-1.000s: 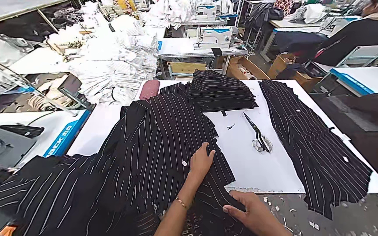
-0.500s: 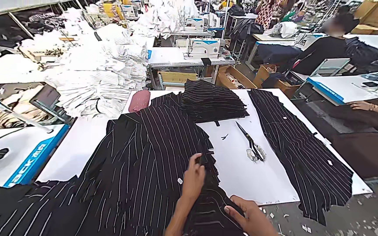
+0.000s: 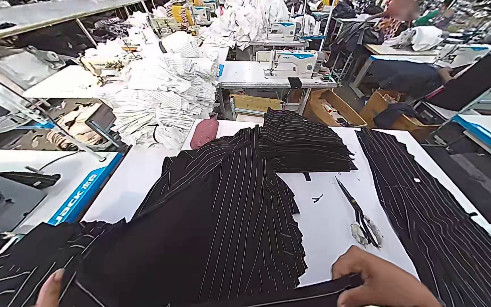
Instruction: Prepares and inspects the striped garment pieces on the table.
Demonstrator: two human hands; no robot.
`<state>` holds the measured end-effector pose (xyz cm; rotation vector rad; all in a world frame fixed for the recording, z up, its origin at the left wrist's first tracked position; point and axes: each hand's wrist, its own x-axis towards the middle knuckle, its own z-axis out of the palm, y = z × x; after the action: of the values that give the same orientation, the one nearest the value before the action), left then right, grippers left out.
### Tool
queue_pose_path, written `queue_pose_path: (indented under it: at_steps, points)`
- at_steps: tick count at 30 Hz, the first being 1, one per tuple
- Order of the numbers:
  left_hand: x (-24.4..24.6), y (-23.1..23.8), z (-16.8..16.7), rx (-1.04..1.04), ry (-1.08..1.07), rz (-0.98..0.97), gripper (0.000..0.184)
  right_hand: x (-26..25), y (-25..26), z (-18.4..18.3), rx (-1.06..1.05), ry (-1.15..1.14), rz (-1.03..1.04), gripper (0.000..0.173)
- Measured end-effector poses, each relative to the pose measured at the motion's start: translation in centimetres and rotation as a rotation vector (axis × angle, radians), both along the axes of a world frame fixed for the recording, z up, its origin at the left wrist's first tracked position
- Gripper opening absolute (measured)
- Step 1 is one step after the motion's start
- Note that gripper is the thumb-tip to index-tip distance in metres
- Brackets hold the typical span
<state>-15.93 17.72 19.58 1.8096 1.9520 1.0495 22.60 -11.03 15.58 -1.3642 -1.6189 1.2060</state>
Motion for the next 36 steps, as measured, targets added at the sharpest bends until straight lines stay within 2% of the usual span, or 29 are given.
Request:
queue_pose_path:
  at_steps: [1,3,5,8,12,15,17,20,23,26,27,30,32,34,36]
  points:
    - [-2.1,1.8,-3.6,0.132,0.012,-0.11,0.062,1.6,0.2,0.6,0.035,0.012,-0.056,0.029]
    - [-0.9,4.4,-6.9,0.155,0.02,-0.299,0.063,3.7,1.1,0.3,0.066,-0.002,-0.231,0.026]
    - [4.9,6.6,-8.4,0.127,0.082,-0.393,0.052,4.6,3.1,-1.2,0.021,-0.101,-0.481,0.017]
    - [15.4,9.2,-9.7,-0.096,0.152,-0.561,0.048,5.0,6.5,-5.9,-0.074,-0.16,-0.744,0.016]
    - [27.0,12.6,-10.8,-0.398,0.318,-0.677,0.055,4.1,9.1,-11.2,-0.048,0.304,-1.06,0.009]
    - [31.9,14.7,-11.3,-0.472,0.329,-0.659,0.046,3.1,10.1,-12.5,-0.118,0.508,-1.212,0.006]
    - [33.4,15.5,-11.4,-0.507,0.311,-0.605,0.055,2.9,10.0,-12.6,-0.098,0.541,-1.221,0.008]
    - [33.9,16.1,-11.2,-0.626,0.296,-0.593,0.06,2.4,9.3,-11.8,-0.051,0.469,-1.269,0.008]
    - [32.9,16.1,-10.7,-0.637,0.04,-0.716,0.042,1.3,7.8,-11.7,0.085,0.405,-1.232,0.012]
    - [30.2,12.9,-7.4,-0.547,-0.265,-0.85,0.023,-0.3,6.8,-10.6,0.273,0.287,-1.149,0.018]
    - [28.9,11.2,-6.4,-0.519,-0.334,-0.863,0.026,-1.1,6.4,-10.2,0.326,0.247,-1.134,0.018]
    - [24.2,6.1,-6.1,-0.536,-0.47,-0.886,0.055,-3.5,5.6,-8.4,0.46,0.153,-1.122,0.017]
    - [21.1,3.2,-8.1,-0.636,-0.459,-0.907,0.051,-5.2,4.9,-7.8,0.51,0.086,-1.13,0.015]
    - [19.1,1.3,-10.9,-0.688,-0.293,-0.941,0.032,-6.4,4.4,-7.7,0.534,0.024,-1.135,0.01]
    - [18.5,0.0,-12.3,-0.662,-0.139,-0.965,0.033,-7.3,4.0,-7.7,0.521,-0.035,-1.102,0.01]
